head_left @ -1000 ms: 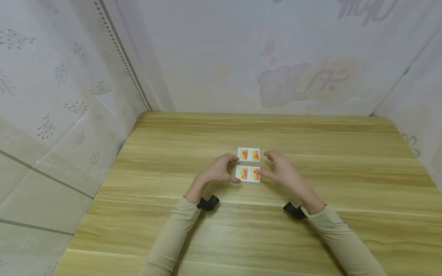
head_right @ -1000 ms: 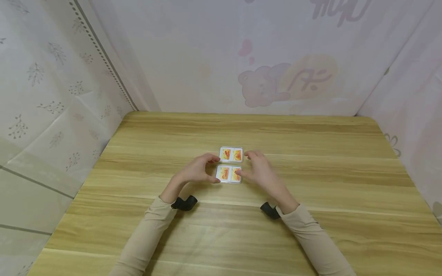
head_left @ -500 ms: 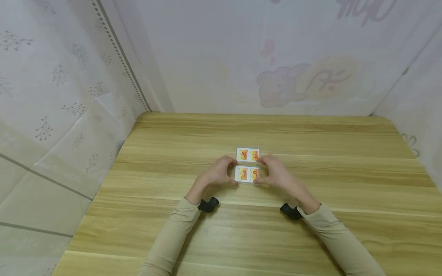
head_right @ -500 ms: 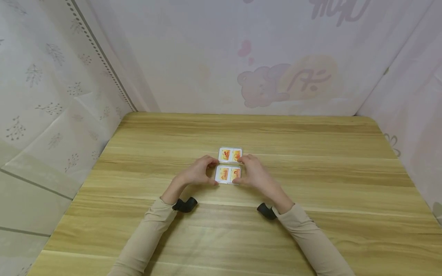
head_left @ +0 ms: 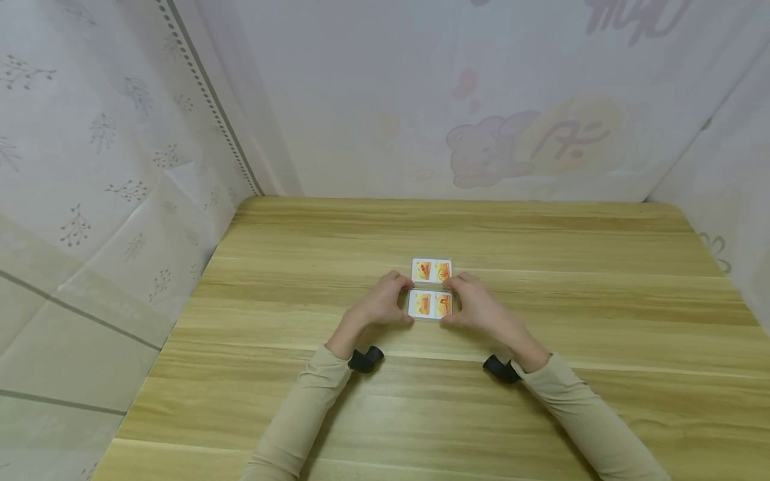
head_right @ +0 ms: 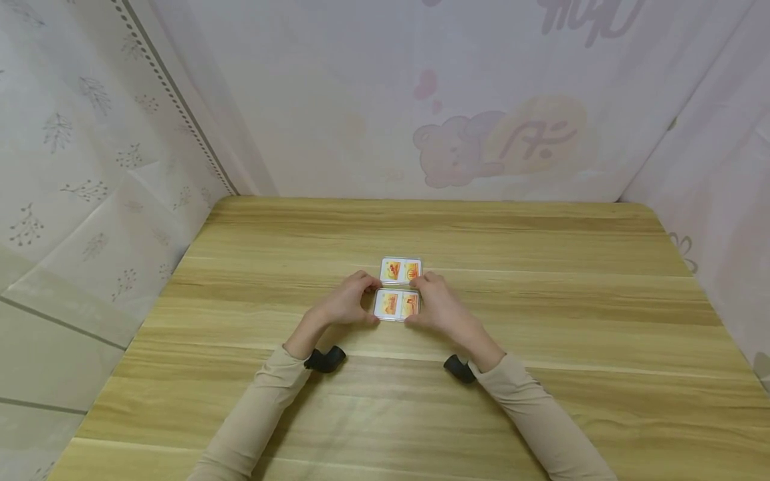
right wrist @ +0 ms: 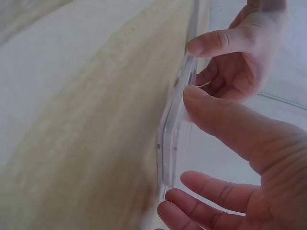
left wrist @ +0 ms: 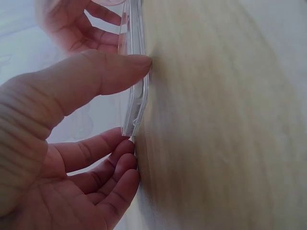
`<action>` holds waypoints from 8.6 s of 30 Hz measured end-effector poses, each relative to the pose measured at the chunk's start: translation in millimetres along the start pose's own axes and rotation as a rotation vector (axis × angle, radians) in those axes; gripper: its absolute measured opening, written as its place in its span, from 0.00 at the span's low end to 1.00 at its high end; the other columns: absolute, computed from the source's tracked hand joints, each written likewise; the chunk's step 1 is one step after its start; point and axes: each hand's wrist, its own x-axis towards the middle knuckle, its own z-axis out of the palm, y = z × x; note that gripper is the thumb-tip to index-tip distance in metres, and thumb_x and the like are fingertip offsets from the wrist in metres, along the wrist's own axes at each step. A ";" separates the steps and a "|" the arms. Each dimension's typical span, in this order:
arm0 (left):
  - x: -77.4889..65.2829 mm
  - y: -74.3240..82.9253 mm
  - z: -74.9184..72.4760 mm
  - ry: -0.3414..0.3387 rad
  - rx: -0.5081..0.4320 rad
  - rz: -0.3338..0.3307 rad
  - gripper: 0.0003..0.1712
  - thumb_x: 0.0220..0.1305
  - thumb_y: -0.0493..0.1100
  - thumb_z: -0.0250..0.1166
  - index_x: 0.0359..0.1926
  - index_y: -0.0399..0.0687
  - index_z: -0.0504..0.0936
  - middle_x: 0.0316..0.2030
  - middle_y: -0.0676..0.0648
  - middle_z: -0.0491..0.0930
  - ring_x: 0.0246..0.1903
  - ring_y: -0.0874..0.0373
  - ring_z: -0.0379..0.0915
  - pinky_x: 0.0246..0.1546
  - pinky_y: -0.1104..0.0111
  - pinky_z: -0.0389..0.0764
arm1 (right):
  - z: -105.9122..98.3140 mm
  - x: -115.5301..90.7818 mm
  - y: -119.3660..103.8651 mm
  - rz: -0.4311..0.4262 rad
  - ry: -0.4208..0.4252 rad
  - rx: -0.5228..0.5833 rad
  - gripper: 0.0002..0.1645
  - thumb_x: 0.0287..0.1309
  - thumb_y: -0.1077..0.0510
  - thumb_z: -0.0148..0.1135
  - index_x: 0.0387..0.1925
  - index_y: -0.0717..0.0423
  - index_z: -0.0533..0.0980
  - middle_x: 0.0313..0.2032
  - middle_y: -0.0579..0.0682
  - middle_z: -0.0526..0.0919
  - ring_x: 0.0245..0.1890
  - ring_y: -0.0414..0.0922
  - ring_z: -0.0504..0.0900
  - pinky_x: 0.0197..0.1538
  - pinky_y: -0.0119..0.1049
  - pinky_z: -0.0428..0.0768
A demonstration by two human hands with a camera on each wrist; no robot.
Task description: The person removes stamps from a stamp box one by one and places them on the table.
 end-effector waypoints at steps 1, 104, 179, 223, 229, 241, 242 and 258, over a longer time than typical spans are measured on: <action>0.1 0.2 0.1 -0.001 0.004 -0.002 0.37 0.40 0.37 0.77 0.53 0.33 0.73 0.47 0.42 0.69 0.50 0.49 0.65 0.56 0.60 0.68 | 0.5 0.2 0.0 -0.002 -0.003 -0.003 0.39 0.35 0.57 0.78 0.51 0.69 0.72 0.49 0.62 0.74 0.50 0.56 0.72 0.55 0.49 0.72; 2.0 1.9 -1.5 0.015 -0.012 0.022 0.33 0.40 0.35 0.76 0.49 0.31 0.73 0.44 0.41 0.70 0.47 0.49 0.66 0.53 0.60 0.69 | -41.6 -41.3 48.2 -0.076 0.116 -0.056 0.36 0.36 0.60 0.72 0.48 0.76 0.71 0.46 0.67 0.74 0.48 0.62 0.74 0.53 0.55 0.72; 1.7 0.7 -1.1 0.006 -0.040 0.022 0.33 0.41 0.34 0.76 0.49 0.31 0.73 0.46 0.40 0.69 0.49 0.47 0.65 0.55 0.59 0.68 | -72.7 -102.4 126.0 -0.281 0.303 -0.158 0.36 0.24 0.66 0.79 0.44 0.69 0.76 0.40 0.58 0.78 0.37 0.53 0.78 0.41 0.27 0.74; 2.6 0.6 -0.5 0.003 -0.051 0.002 0.32 0.41 0.34 0.76 0.49 0.32 0.73 0.46 0.41 0.69 0.50 0.48 0.64 0.55 0.59 0.68 | -81.1 -102.9 127.6 -0.059 0.074 -0.150 0.38 0.38 0.61 0.76 0.51 0.74 0.71 0.48 0.69 0.72 0.49 0.66 0.71 0.49 0.61 0.70; 2.1 0.0 -0.2 0.004 -0.059 0.003 0.32 0.40 0.34 0.76 0.48 0.33 0.73 0.45 0.41 0.69 0.49 0.48 0.64 0.55 0.59 0.68 | -80.3 -97.9 118.3 -0.154 0.160 -0.187 0.36 0.36 0.62 0.76 0.48 0.75 0.72 0.44 0.67 0.75 0.44 0.63 0.74 0.45 0.58 0.74; 1.9 -1.0 0.4 0.000 -0.050 0.006 0.32 0.41 0.35 0.75 0.49 0.32 0.73 0.46 0.40 0.69 0.50 0.48 0.64 0.55 0.58 0.68 | -75.6 -82.1 97.7 -0.191 0.195 -0.137 0.26 0.42 0.65 0.73 0.45 0.71 0.75 0.39 0.61 0.79 0.37 0.54 0.78 0.38 0.48 0.79; 1.8 -1.0 0.4 -0.001 -0.050 0.006 0.32 0.41 0.35 0.75 0.49 0.32 0.73 0.46 0.40 0.69 0.50 0.48 0.63 0.55 0.58 0.67 | -75.2 -80.6 95.8 -0.194 0.196 -0.129 0.25 0.43 0.65 0.73 0.44 0.71 0.76 0.39 0.61 0.79 0.37 0.54 0.78 0.39 0.48 0.79; 1.3 1.1 -0.6 0.005 -0.049 0.015 0.32 0.41 0.34 0.75 0.49 0.31 0.73 0.46 0.40 0.69 0.50 0.47 0.64 0.55 0.59 0.68 | -67.1 -56.2 74.7 -0.214 0.173 -0.060 0.21 0.47 0.67 0.69 0.45 0.71 0.76 0.39 0.61 0.79 0.39 0.58 0.81 0.42 0.49 0.79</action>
